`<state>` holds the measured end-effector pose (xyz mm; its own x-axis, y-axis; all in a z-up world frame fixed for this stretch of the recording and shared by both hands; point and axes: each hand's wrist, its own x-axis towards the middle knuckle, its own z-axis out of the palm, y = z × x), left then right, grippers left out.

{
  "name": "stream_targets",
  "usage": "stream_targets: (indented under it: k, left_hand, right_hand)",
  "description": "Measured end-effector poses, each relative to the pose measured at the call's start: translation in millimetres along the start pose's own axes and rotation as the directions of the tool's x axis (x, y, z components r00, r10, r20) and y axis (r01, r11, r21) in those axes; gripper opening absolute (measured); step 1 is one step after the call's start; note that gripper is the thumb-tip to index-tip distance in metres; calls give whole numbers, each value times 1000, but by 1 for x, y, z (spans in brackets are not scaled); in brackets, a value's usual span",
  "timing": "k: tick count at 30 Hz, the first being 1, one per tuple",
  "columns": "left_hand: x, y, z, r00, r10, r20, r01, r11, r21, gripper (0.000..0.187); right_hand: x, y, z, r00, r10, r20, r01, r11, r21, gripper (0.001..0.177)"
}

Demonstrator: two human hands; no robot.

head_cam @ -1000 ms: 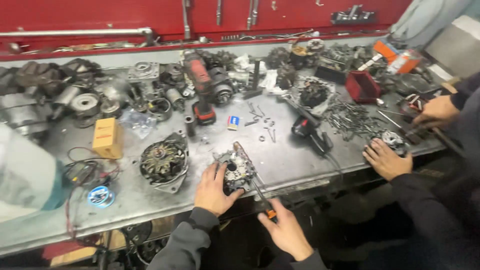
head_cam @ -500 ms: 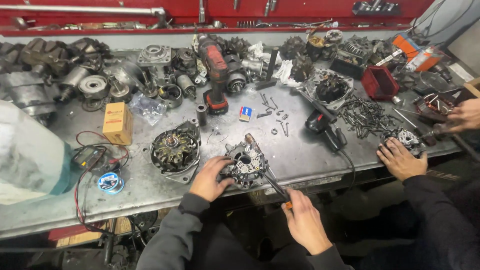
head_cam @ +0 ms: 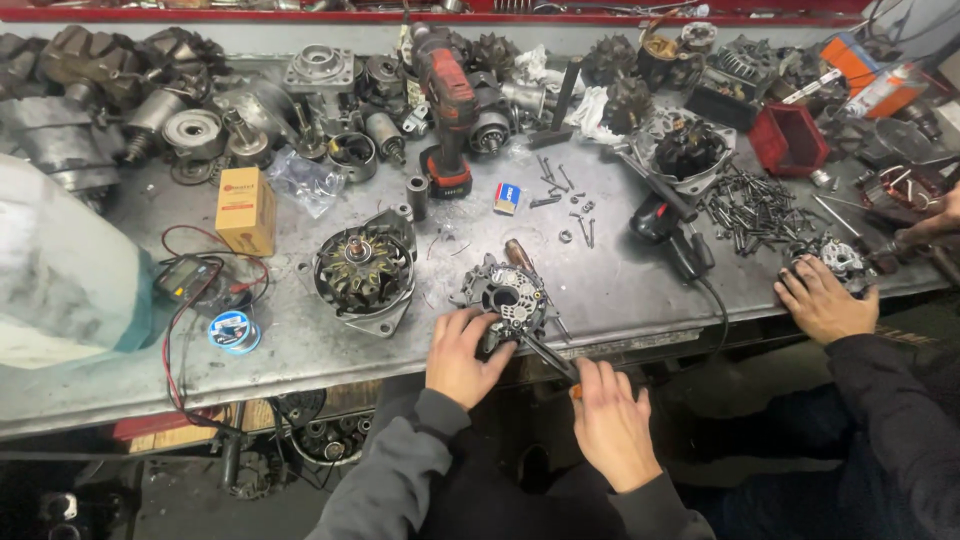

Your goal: The person uses pliers to manipulate and remove small components from a disassembled alternator held on a metal workbench. They rotate the alternator housing to access different areas while working with the tool.

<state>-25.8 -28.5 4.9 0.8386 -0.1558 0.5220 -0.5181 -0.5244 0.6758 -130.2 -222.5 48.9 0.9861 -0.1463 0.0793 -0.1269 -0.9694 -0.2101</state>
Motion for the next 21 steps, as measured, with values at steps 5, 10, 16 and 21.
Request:
stream_targets:
  k: [5,10,16,21]
  left_hand:
    - [0,0,-1,1000,24,3,-24,998,-52,34]
    - [1,-1,7,997,64,-33,-65,997,-42,28]
    - [3,-2,10,995,73,-68,-79,992,-102,25]
    - [1,-5,12,998,54,-13,-55,989,-139,21]
  right_hand:
    - [-1,1,3,999,24,22,-24,1000,12,49]
    - [-2,9,12,999,32,19,-33,998,56,48]
    - [-6,17,17,998,54,45,-59,992,113,47]
    - [-9,22,26,1000,0,27,-5,985,173,48]
